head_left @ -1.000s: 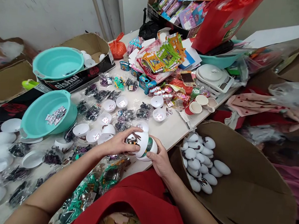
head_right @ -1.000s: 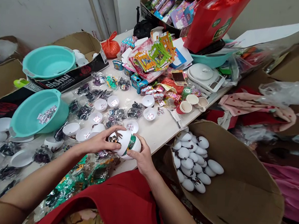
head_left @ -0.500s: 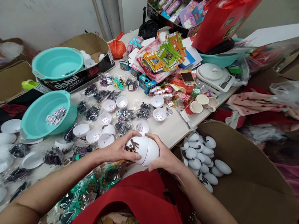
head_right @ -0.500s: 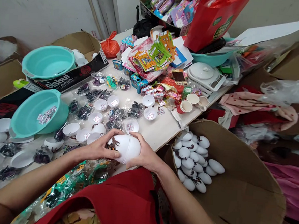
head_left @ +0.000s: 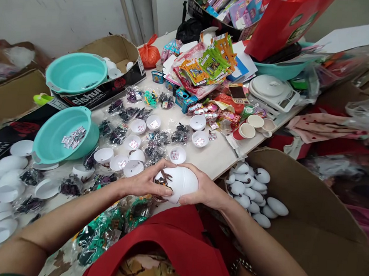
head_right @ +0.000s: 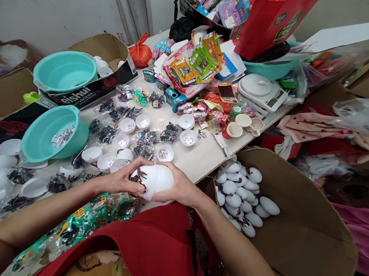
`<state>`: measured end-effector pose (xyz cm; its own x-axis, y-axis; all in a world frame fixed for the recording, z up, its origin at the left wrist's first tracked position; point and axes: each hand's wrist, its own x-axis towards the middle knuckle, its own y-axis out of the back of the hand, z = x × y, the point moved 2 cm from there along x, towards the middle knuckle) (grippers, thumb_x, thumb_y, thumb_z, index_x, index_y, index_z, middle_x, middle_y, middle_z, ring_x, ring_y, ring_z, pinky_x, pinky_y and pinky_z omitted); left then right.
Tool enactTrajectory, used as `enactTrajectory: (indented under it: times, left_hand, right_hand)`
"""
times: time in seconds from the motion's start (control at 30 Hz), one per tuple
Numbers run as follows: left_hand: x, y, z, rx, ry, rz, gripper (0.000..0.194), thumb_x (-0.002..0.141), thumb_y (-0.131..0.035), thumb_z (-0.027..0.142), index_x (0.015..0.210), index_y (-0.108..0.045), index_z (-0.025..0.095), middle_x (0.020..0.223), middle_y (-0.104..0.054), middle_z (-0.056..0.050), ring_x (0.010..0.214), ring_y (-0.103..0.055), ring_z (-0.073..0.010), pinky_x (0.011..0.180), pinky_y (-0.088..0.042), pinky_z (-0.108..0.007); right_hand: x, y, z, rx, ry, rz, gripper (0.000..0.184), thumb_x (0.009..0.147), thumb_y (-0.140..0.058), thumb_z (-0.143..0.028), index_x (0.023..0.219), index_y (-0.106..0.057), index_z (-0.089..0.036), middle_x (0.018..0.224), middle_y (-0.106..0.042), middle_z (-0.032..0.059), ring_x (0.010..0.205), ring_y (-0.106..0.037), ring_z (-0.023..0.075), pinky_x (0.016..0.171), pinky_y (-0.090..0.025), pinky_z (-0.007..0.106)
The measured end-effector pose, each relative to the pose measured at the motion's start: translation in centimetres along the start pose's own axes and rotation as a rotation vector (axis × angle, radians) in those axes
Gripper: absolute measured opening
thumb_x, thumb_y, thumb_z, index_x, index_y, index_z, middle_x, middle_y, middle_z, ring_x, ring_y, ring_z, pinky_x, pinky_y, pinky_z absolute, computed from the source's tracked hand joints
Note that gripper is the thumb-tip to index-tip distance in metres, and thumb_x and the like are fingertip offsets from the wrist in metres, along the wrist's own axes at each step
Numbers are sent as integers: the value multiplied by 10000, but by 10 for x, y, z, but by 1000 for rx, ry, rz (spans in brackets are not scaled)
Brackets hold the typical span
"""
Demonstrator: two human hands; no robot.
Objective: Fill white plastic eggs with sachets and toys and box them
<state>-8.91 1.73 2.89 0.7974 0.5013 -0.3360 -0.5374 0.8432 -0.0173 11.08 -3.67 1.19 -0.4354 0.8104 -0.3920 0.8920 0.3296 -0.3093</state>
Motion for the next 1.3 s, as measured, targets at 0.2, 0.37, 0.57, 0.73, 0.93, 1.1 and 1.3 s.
enactTrajectory:
  times: [0.2, 0.37, 0.57, 0.73, 0.93, 1.1, 1.3]
  left_hand:
    - [3, 0, 2, -110, 39, -5, 530, 756, -708, 380, 1181, -426, 235, 977, -499, 5, 867, -493, -148, 717, -419, -247]
    - [1, 0, 0, -83, 54, 7, 526, 777, -686, 408, 1191, -404, 248, 1007, -489, -3, 877, -498, -154, 708, -423, -252]
    - [1, 8, 0, -59, 107, -20, 483, 768, -695, 403, 1155, -465, 231, 977, -518, 0, 871, -507, -161, 722, -421, -258]
    - [1, 7, 4, -99, 88, 90, 500, 749, -697, 389, 1168, -477, 226, 1010, -522, -10, 896, -503, -170, 754, -427, -271]
    - [1, 4, 7, -133, 92, 164, 515, 741, -705, 367, 1177, -461, 240, 979, -519, 8, 825, -507, -142, 705, -436, -249]
    - [-1, -5, 2, -162, 119, 129, 516, 741, -718, 399, 1160, -463, 237, 953, -531, 8, 747, -530, -113, 619, -447, -212]
    - [2, -21, -6, -367, 278, 310, 542, 820, -590, 545, 1228, -357, 275, 625, -512, 64, 383, -481, -80, 350, -341, -152]
  right_hand:
    - [0, 1, 0, 79, -74, -7, 881, 533, -867, -215, 1302, -437, -219, 1112, -625, 62, 945, -633, 265, 709, -573, 369]
    - [3, -2, 10, 167, -95, 86, 888, 561, -855, -273, 1327, -405, -274, 1172, -591, 74, 915, -643, 265, 586, -593, 335]
    - [6, -6, 13, 142, -122, 53, 867, 578, -846, -293, 1320, -397, -267, 1139, -579, 75, 840, -652, 253, 478, -582, 298]
    - [4, -3, 4, 140, -87, 30, 877, 570, -852, -269, 1319, -397, -250, 1055, -603, 56, 804, -648, 224, 494, -579, 279]
    - [7, 0, 5, 85, -34, 13, 963, 566, -866, -260, 1379, -352, -244, 1111, -601, 75, 852, -649, 235, 577, -586, 310]
    - [7, -3, 11, 111, -47, 38, 933, 568, -864, -260, 1372, -392, -242, 1131, -611, 72, 884, -650, 242, 552, -581, 279]
    - [8, -10, 17, 330, -78, 231, 728, 674, -771, -441, 1293, -411, -308, 1193, -560, 69, 742, -672, 197, 460, -578, 289]
